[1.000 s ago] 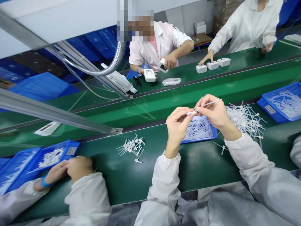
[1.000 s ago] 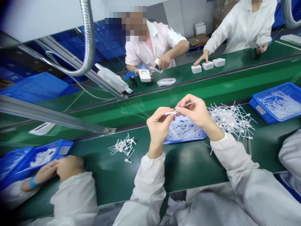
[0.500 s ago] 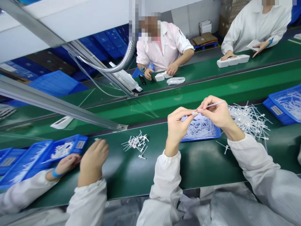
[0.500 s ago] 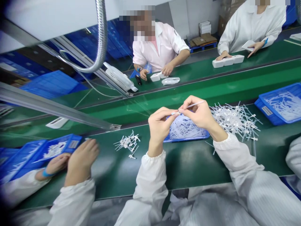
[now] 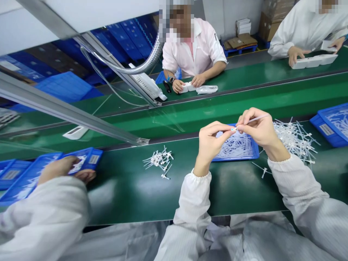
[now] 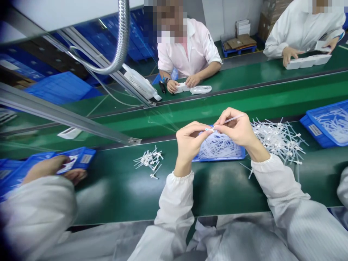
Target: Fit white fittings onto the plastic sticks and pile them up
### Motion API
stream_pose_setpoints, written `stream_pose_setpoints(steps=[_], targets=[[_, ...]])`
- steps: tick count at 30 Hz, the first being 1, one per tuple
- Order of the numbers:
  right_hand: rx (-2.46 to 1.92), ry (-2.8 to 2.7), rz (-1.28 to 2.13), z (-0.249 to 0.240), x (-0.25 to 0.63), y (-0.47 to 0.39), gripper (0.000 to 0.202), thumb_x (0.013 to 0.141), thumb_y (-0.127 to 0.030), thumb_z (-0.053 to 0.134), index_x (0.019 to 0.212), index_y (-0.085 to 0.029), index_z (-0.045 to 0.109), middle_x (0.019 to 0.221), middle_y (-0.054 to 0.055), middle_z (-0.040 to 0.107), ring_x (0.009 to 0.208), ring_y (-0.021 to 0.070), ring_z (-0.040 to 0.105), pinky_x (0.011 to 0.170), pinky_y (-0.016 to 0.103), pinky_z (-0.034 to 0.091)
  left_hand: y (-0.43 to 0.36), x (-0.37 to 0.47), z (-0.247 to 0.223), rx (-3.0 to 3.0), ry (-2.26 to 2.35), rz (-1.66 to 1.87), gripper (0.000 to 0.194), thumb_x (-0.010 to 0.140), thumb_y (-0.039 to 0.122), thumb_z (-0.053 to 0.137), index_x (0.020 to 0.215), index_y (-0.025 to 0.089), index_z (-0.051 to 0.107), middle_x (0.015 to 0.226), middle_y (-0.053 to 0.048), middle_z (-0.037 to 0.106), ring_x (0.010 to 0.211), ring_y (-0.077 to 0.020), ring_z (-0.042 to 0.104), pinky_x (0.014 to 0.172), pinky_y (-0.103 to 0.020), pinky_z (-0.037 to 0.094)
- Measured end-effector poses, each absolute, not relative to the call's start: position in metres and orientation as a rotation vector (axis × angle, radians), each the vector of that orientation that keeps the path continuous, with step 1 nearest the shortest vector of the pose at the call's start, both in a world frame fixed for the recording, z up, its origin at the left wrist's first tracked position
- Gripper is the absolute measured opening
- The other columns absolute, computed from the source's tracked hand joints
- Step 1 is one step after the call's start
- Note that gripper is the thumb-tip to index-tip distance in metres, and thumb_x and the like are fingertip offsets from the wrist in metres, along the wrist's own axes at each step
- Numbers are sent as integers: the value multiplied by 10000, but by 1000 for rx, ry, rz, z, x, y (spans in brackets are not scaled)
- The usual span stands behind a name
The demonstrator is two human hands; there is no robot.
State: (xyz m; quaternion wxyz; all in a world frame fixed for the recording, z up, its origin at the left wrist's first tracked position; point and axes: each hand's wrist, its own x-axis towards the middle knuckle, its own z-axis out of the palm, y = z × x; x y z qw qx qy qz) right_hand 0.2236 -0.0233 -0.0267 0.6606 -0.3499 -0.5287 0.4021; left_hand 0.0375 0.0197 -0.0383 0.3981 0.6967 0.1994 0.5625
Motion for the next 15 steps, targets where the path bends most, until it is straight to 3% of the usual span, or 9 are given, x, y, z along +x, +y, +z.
stream_pose_setpoints(steps=[15], targets=[[-753, -1382, 814, -33, 224, -27, 383, 765, -388, 993, 717, -213, 656, 799, 29, 715, 729, 160, 694, 663, 299, 593, 27, 33, -44, 1727, 294, 1395, 118, 836, 206, 939, 909, 277, 881, 859, -24, 838, 806, -175, 798, 768, -312, 641]])
